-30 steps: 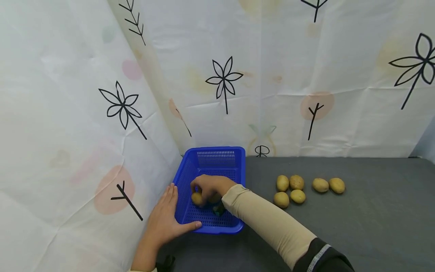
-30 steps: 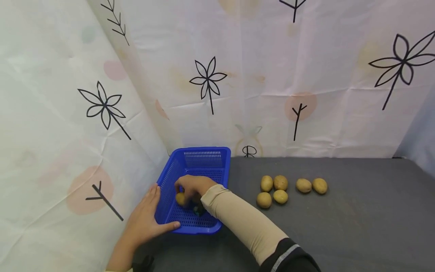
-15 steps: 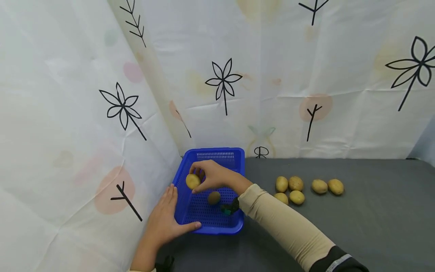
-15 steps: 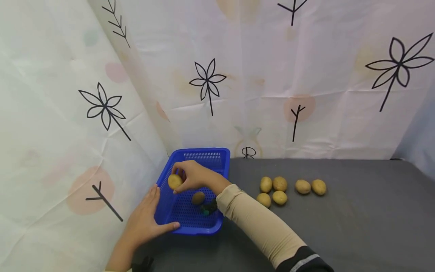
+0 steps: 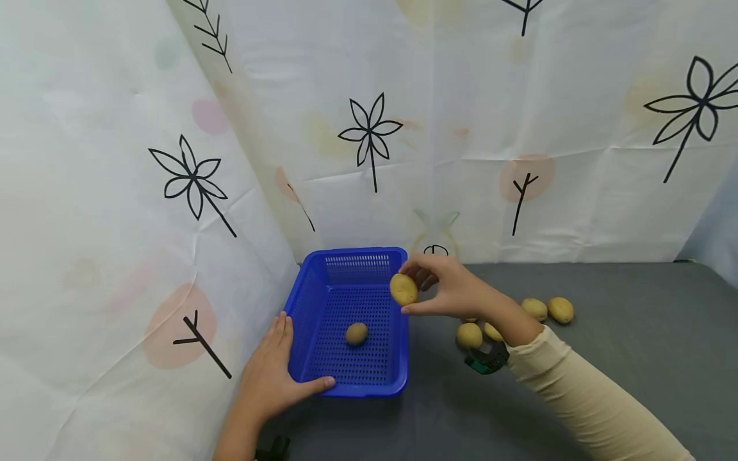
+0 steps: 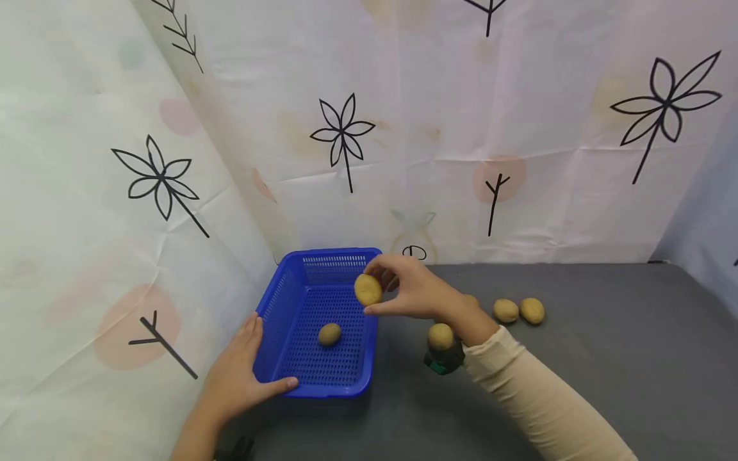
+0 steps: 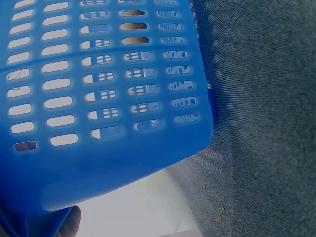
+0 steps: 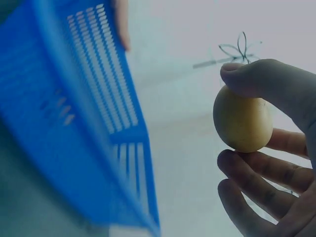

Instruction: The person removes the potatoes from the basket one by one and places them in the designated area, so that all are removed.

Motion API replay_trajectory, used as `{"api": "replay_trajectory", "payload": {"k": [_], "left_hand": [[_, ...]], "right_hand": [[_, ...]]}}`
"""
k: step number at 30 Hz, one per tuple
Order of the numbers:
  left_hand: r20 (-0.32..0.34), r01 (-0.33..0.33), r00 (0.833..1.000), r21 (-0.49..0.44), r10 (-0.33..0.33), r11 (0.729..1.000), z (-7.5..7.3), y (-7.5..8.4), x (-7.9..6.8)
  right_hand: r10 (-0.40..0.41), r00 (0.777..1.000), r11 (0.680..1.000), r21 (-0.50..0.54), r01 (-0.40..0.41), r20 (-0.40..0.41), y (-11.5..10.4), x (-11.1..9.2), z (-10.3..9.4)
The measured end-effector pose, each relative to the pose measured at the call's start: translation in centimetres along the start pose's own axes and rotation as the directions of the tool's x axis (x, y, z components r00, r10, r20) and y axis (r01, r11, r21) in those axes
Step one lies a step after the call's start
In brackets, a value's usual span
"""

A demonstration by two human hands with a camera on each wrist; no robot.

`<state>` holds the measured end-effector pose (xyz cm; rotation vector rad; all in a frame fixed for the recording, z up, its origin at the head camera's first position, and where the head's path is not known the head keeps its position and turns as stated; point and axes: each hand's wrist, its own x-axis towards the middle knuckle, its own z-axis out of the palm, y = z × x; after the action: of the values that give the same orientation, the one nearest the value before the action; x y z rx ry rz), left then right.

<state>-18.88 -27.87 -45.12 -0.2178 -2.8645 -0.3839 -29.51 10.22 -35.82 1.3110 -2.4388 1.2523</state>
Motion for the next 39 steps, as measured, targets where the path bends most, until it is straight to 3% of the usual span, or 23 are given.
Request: {"api": "replay_trajectory", "payload": {"k": [9, 16, 25, 39], "left_hand": [[0.009, 0.007, 1.0, 0.013, -0.007, 1.0, 0.0, 0.1, -0.2], [0.008, 0.006, 1.0, 0.002, -0.006, 1.0, -0.2, 0.4, -0.3], [0.004, 0.01, 1.0, 0.002, -0.01, 1.0, -0.3, 0.5, -0.2], [0.01, 0.008, 1.0, 0.012, -0.008, 1.0, -0.2, 0.2, 0.0]], "right_hand": [[0.125, 0.987, 0.991, -0.037, -0.13, -0.104, 3.8, -9.0, -1.6], [0.223, 0.956, 0.968, -0.075, -0.24, -0.192, 5.6, -13.5, -2.9], [0.312, 0.92, 0.925, -0.146, -0.351, -0.239, 7.7, -17.1, -4.0], [0.434, 0.873, 0.859, -0.191, -0.475, -0.222, 9.3, -19.7, -3.9]]}}
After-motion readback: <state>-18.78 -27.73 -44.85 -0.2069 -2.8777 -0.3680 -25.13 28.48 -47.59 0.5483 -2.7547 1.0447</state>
